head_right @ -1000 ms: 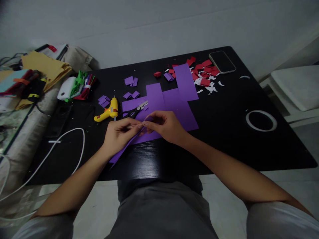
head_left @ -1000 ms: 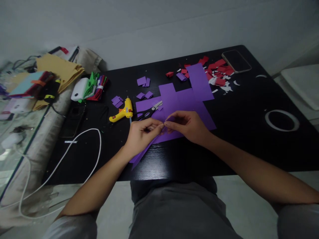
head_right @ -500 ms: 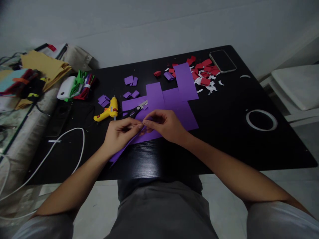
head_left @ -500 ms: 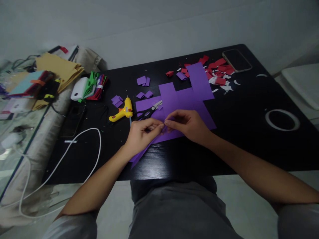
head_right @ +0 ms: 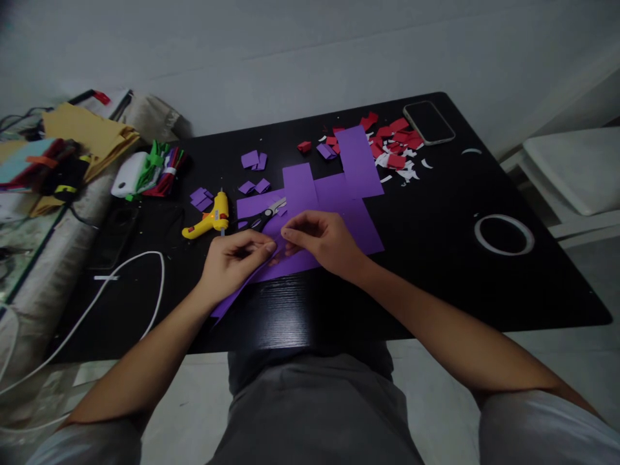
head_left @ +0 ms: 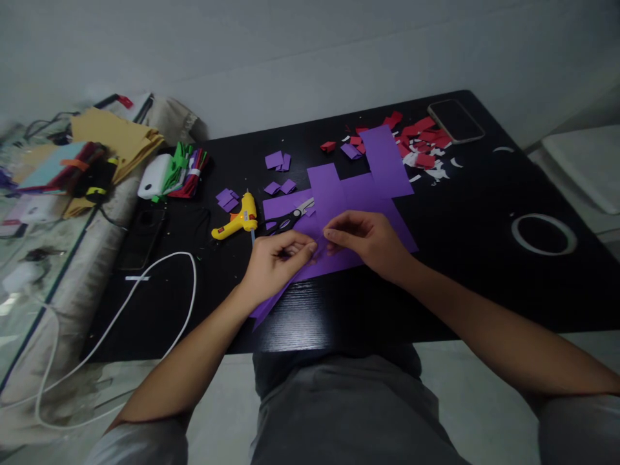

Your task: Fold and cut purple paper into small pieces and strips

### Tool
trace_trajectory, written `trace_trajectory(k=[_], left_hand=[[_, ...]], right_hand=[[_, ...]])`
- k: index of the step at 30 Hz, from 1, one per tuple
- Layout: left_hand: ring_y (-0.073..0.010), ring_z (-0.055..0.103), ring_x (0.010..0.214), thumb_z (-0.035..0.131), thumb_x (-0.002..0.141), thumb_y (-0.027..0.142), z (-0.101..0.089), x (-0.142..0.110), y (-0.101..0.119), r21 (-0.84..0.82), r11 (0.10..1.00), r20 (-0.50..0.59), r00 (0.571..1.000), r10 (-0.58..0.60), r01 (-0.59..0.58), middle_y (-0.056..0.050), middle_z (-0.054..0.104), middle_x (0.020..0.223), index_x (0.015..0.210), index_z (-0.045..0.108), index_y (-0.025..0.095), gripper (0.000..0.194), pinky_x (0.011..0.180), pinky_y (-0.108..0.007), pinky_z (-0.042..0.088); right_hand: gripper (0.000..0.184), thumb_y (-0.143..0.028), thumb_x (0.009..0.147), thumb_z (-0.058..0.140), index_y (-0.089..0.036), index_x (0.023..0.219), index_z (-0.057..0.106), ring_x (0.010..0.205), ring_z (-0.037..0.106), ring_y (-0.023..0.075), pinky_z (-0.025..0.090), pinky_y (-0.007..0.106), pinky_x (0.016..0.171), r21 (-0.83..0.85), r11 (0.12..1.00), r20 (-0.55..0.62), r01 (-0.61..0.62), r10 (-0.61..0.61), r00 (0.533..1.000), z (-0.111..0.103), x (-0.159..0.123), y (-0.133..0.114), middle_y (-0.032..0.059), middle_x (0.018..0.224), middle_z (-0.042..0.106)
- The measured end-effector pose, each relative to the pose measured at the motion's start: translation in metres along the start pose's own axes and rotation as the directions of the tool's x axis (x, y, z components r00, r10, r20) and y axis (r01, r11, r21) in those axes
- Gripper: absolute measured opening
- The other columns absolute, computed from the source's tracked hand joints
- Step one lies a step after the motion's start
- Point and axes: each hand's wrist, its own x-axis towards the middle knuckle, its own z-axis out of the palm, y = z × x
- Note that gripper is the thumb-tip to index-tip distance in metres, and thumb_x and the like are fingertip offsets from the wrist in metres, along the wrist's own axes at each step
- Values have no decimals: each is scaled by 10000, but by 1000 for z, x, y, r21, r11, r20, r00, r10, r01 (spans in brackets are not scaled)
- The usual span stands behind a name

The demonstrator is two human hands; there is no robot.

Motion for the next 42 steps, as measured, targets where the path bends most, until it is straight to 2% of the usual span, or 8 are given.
trace_trajectory(k=[6,14,22,26,30,36,42], left_hand=[[-123,649,637,729,905,341,1,2,-2,4,1000,-10,1000,6,-6,-11,718,708,879,745,167,177,635,-224,523],[-106,572,596,762,868,344,2,2,-3,-3,1000,-56,998,1,-2,15,658,657,829,737,173,177,606,-219,486],[-123,650,589,744,892,339,3,2,-2,-111,992,-72,995,-71,63,-8,720,648,835,726,166,184,592,-225,495],[-122,658,566,735,905,328,3,3,-1,-153,985,-55,994,-94,84,-8,733,639,836,724,168,175,598,-235,519],[-139,691,588,760,887,351,3,3,0,-224,966,-26,990,-138,129,-14,733,649,830,719,158,205,630,-254,566],[-150,704,563,806,834,443,2,6,1,-362,877,103,948,-301,318,-38,746,701,825,697,135,327,586,-265,600],[-138,680,536,819,815,459,2,7,2,-349,888,68,953,-294,299,-42,736,690,804,696,129,352,542,-248,585]], right_hand=[[260,-420,746,885,-196,807,768,655,724,153,639,324,721,-37,999,25,-1,2,1000,1,-1,2,1,723,751],[337,-479,718,895,-188,817,756,661,727,159,649,332,721,-5,999,25,-37,37,999,4,-1,5,8,741,748],[305,-500,767,857,-209,816,779,676,721,165,660,335,719,90,995,-33,-48,51,998,-1,1,-1,10,736,732],[308,-482,743,882,-204,792,761,646,705,155,648,320,684,39,996,23,-85,84,996,-1,1,0,3,700,717],[298,-451,743,886,-193,778,742,639,706,151,639,317,680,8,998,47,-56,56,997,1,1,4,-4,678,711],[336,-482,722,896,-191,764,733,623,692,144,645,311,672,24,999,-65,-30,31,997,0,3,2,-4,681,711],[344,-476,717,901,-188,763,719,622,686,141,646,309,673,58,998,-110,-30,36,993,1,4,1,-6,686,705]])
